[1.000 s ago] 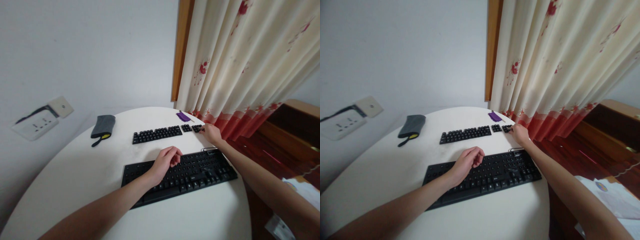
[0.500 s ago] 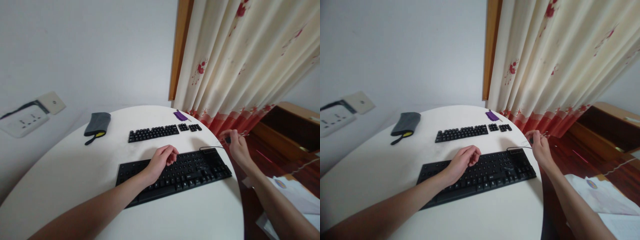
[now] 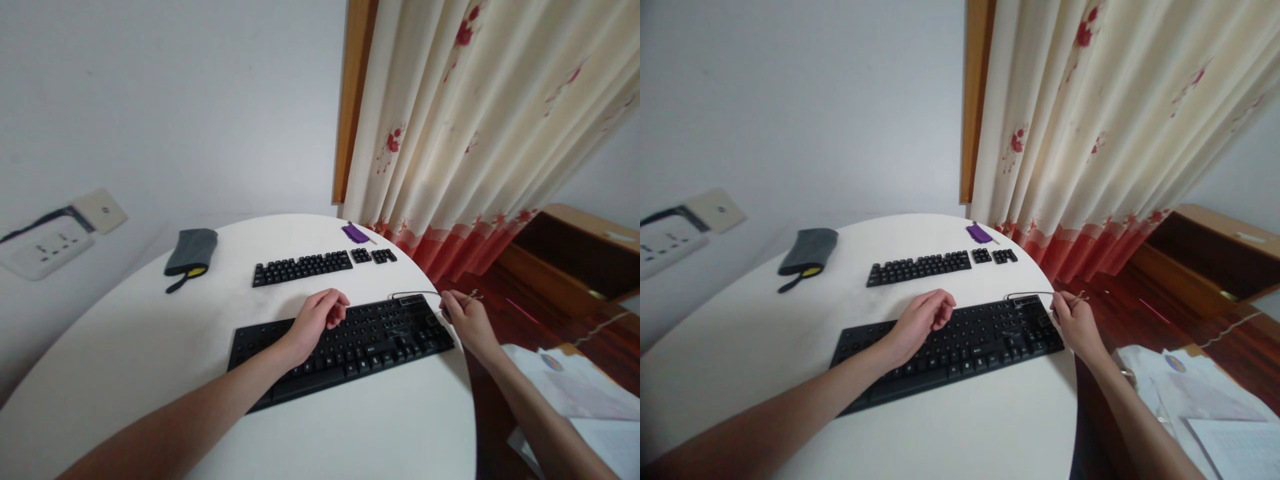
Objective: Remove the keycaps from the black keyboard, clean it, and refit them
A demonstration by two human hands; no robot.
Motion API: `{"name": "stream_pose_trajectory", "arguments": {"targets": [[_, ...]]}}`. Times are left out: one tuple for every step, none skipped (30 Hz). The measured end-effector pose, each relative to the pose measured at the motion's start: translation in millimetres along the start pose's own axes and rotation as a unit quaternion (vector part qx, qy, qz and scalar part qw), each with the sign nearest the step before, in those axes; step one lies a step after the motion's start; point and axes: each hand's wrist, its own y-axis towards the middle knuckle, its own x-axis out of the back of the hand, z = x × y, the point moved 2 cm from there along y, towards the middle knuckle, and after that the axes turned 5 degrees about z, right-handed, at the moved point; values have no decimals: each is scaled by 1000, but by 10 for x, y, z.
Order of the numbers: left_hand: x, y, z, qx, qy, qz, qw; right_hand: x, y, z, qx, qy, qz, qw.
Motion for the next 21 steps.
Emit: {"name": "stream_pose_trajectory", "arguments": {"targets": [[2,0,1,0,0,0,1000,-19,-11,-6,-2,0,-1,1000],[3,0,2,0,1,1,1000,-38,-27,-4,0,-8,0,1000],[4,0,2,0,1,1,1000,-55,-47,6,5,-25,4,1000],[4,-1,1,0,3,1,1000,-70,-70,25,15,-50,11,999],[4,-2,-1,0,4,1,1000,-81,-93,50,30,-84,17,996],[3,-3,-3,0,5,1,1000,-89,-114,76,45,-121,21,991],[1,-5,-5,0,6,1,1000,-92,-128,101,58,-155,24,986],[-1,-6,-8,1,6,1,1000,-92,-133,118,66,-179,28,981],[-2,-7,-10,1,6,2,1000,-88,-129,126,68,-185,31,980],[-4,-9,-12,2,6,2,1000,-82,-116,122,64,-172,33,982],[-5,-10,-13,2,6,3,1000,-74,-96,107,52,-142,35,988],[-5,-12,-13,1,5,4,1000,-66,-73,83,36,-100,37,994],[-6,-14,-12,-1,5,5,1000,-58,-51,54,19,-54,36,998],[-5,-15,-11,-3,4,7,1000,-50,-32,22,0,-13,32,999],[-4,-17,-9,-4,4,8,1000,-42,-19,-9,-18,22,25,999],[-3,-18,-7,-5,3,10,1000,-33,-14,-35,-34,47,17,998],[-2,-19,-6,-5,3,10,1000,-23,-14,-55,-47,67,8,997],[-1,-19,-5,-4,4,11,1000,-13,-18,-65,-56,82,-1,995],[0,-18,-5,-3,5,11,1000,-4,-25,-64,-60,95,-11,994],[0,-16,-5,-3,6,11,1000,3,-32,-49,-58,105,-21,993],[-1,-15,-5,-2,8,11,1000,6,-39,-18,-49,113,-32,992]]}}
